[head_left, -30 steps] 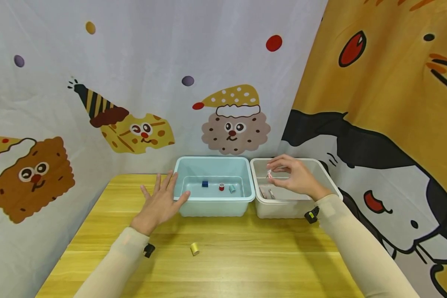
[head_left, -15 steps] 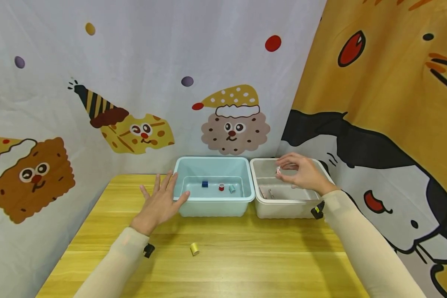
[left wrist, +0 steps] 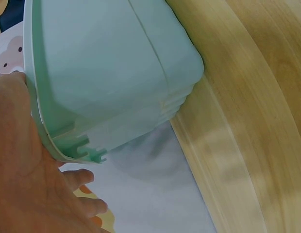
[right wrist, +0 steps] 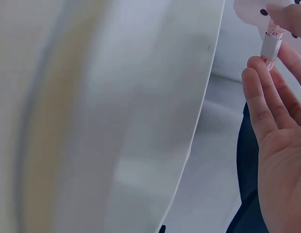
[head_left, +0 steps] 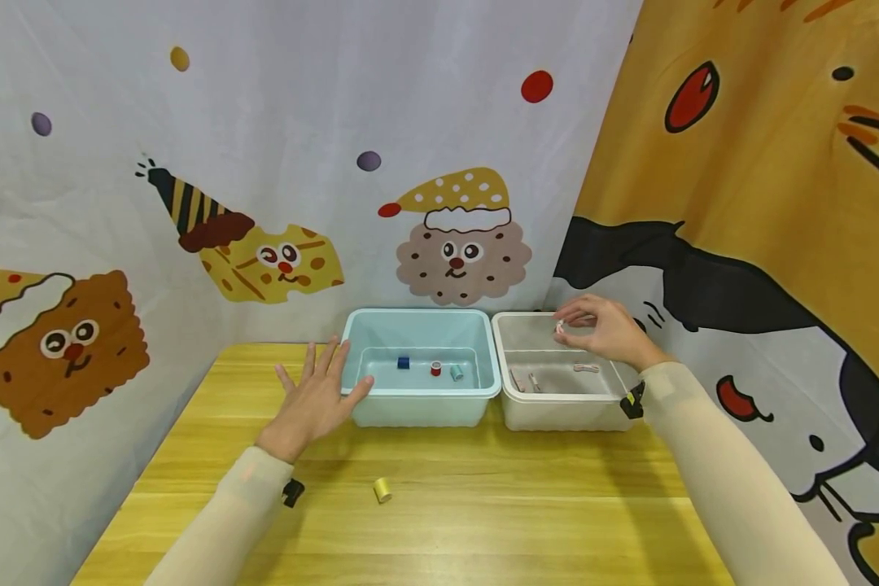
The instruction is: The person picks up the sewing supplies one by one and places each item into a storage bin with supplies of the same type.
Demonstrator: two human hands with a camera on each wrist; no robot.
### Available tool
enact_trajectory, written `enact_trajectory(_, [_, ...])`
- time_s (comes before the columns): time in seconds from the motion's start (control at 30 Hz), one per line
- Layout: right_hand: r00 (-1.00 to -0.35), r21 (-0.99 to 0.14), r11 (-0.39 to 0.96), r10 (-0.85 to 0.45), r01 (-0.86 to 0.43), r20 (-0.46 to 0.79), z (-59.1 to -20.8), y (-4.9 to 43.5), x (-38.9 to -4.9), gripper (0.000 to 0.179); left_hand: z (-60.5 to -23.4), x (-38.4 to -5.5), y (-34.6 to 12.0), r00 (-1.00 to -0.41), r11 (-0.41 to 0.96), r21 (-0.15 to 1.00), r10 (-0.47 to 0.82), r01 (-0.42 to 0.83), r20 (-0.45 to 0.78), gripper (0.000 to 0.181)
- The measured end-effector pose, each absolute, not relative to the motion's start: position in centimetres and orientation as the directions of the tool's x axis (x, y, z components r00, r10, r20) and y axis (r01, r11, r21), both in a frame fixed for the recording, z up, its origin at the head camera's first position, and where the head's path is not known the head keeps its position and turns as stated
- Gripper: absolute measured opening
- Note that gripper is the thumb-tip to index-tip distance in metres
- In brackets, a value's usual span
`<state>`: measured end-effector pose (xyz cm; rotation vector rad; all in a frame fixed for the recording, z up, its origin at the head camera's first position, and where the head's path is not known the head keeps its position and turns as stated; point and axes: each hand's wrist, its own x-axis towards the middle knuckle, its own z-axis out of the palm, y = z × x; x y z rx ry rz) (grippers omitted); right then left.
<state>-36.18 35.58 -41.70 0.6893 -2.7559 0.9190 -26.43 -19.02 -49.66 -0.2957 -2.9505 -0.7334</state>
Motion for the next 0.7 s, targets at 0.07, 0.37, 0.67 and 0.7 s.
enact_trajectory(0.07, [-0.888,-0.538,0.706,-0.373,-0.46,0.271,-41.7,35.8,-36.5,0.033,-48.8,-25.9,-18.7,-0.981,0.88,0.434,0.162,0.194,0.11,0.1])
enact_trajectory(0.37, [-0.906,-0.561,0.714,-0.36,-0.42,0.22,-42.0,36.5,-37.7,0.041,-48.0,-25.5,-18.3,-0.984,0.91,0.375,0.153,0.175,0.089,0.1])
enact_trajectory(0.67, [-0.918,-0.542,0.743,-0.354,-0.393,0.181,-42.2,36.9,-37.8,0.041,-48.1,-25.6,-18.3,-0.985,0.905,0.389,0.149,0.171,0.086,0.1])
enact_trajectory(0.7, [-0.919,-0.534,0.751,-0.36,-0.388,0.162,-42.2,36.9,-37.7,0.043,-48.1,-25.6,-18.3,-0.985,0.905,0.389,0.149,0.171,0.086,0.1])
